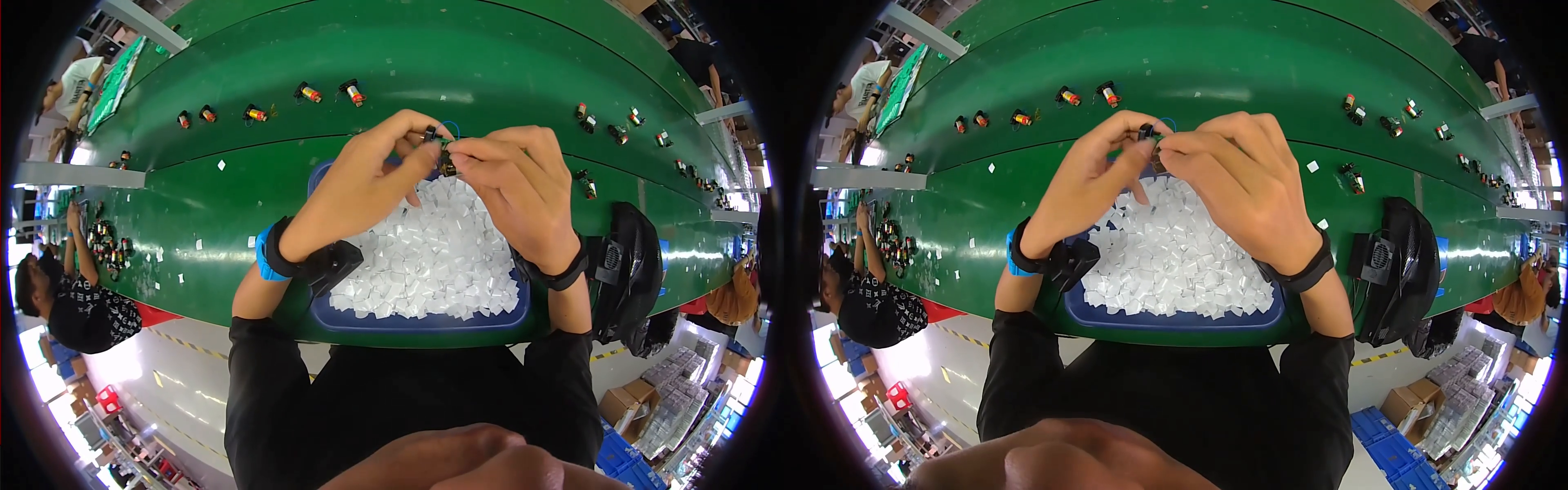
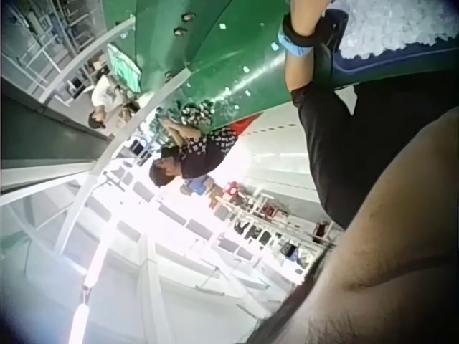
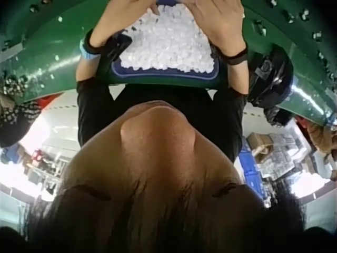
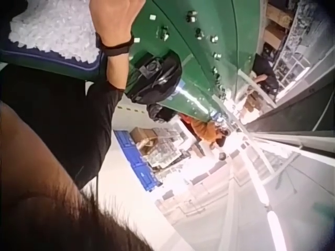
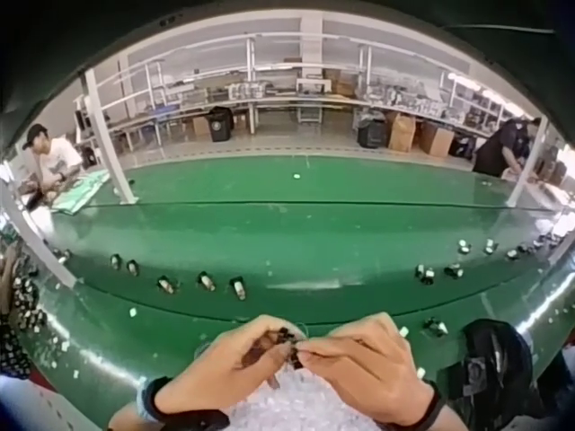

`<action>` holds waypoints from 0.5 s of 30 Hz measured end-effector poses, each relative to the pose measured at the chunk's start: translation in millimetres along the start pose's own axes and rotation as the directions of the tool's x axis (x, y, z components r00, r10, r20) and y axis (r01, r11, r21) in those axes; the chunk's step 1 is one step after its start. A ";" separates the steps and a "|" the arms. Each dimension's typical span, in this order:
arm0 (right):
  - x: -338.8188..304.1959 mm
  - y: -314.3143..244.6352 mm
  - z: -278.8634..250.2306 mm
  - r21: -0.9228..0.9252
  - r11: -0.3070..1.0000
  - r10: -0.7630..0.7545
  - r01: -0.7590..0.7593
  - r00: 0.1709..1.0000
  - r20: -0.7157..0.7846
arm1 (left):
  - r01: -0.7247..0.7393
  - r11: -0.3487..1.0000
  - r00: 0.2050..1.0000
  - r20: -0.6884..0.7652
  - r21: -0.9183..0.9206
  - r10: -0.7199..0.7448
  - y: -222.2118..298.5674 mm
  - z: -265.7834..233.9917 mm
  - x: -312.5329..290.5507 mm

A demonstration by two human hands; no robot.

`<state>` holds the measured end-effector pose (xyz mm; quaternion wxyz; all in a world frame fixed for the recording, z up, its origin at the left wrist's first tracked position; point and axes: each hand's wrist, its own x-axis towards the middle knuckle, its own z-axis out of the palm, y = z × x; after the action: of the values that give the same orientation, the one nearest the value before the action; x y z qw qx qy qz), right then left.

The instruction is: The person picks up a battery and a circuit board, fits them together by hand, and places the assembled unit onto the conveyor belt. This process is repeated multiple times throughout the video.

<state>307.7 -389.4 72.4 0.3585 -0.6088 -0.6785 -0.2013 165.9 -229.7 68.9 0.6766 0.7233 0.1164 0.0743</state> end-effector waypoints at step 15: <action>0.8 -5.4 -6.0 -0.092 0.995 -0.055 0.046 0.995 -0.088 | -0.179 0.983 0.984 0.015 0.050 0.179 5.4 4.1 -2.9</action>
<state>303.9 -394.1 77.8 0.3561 -0.5971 -0.6670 -0.2680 164.5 -234.7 74.1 0.6491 0.7482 0.0492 0.1279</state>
